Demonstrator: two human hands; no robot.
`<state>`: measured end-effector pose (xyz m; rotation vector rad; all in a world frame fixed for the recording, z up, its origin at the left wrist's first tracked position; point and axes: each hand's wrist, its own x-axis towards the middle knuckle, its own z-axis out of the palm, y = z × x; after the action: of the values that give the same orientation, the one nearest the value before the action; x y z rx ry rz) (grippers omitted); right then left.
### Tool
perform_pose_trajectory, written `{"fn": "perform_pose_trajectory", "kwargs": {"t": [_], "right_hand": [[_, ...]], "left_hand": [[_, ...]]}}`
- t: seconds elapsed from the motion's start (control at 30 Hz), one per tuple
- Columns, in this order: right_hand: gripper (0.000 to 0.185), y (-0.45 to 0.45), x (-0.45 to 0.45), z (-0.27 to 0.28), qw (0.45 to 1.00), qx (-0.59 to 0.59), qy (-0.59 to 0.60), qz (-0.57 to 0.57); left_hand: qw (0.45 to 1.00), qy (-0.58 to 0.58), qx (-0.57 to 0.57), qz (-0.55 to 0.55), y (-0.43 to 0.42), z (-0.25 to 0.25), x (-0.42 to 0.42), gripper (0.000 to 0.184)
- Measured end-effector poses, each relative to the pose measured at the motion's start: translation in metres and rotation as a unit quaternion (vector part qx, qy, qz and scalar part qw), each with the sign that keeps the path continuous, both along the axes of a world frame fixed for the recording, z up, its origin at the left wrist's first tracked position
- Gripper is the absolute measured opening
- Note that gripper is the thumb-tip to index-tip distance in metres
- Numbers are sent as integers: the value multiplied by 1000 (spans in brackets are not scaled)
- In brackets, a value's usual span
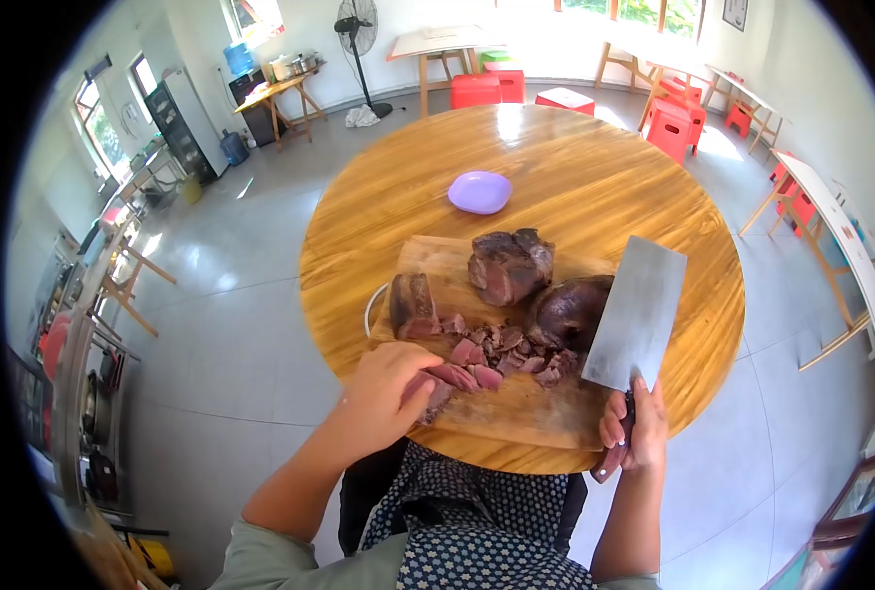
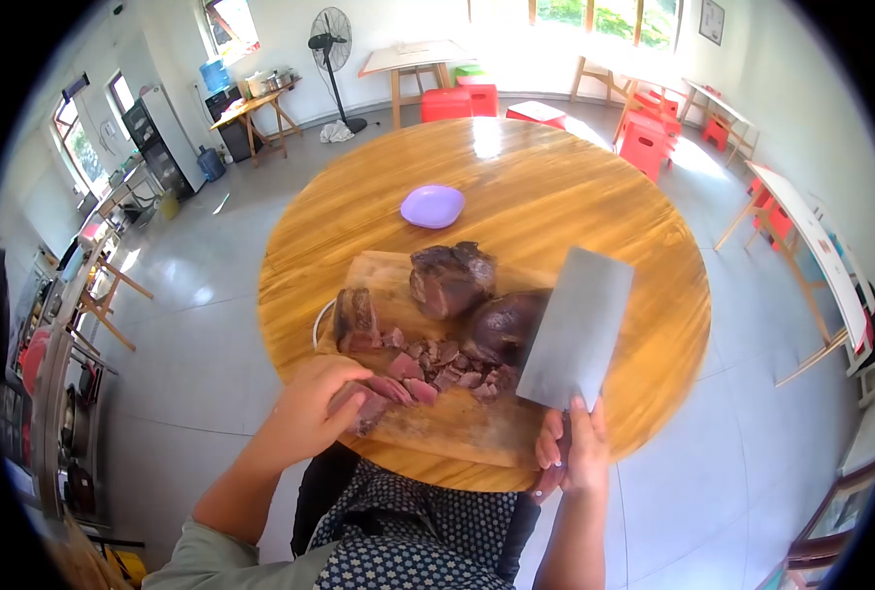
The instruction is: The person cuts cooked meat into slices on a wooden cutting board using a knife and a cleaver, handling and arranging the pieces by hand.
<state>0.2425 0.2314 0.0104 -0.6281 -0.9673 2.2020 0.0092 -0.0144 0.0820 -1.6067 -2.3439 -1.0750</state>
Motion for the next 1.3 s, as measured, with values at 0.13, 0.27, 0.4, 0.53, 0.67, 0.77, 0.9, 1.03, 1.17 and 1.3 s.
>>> {"fn": "perform_pose_trajectory", "kwargs": {"t": [0.13, 0.27, 0.4, 0.53, 0.67, 0.77, 0.9, 1.03, 1.17, 1.3], "right_hand": [[21, 0, 2, 0, 1000, 5, -9, 6], [23, 0, 3, -2, 1000, 9, -11, 2], [23, 0, 3, -2, 1000, 6, -14, 1], [23, 0, 3, 0, 1000, 7, -19, 9], [22, 2, 3, -3, 1000, 11, -5, 17], [21, 2, 2, -3, 1000, 15, -8, 19], [21, 4, 5, -2, 999, 14, -2, 30], [19, 5, 9, -5, 999, -7, 21, 33], [18, 5, 8, -5, 998, -5, 43, 39], [18, 4, 8, -2, 998, -9, 50, 43]], "left_hand": [[983, 17, -136, -125, 25, -3, -42, 20], [953, -4, -221, -208, 43, -5, -62, 14], [948, -22, -242, -205, 47, 1, -60, 13], [948, -62, -239, -199, 41, 1, -62, 11], [942, -113, -234, -211, 39, 15, -67, 11], [923, -222, -227, -217, 36, 19, -76, 15], [871, -396, -155, -246, 41, 10, -68, 17], [831, -474, -125, -264, 53, 17, -38, 19], [806, -518, -197, -206, 63, 50, -6, 24], [797, -526, -127, -269, 70, 22, 2, 26]]}}
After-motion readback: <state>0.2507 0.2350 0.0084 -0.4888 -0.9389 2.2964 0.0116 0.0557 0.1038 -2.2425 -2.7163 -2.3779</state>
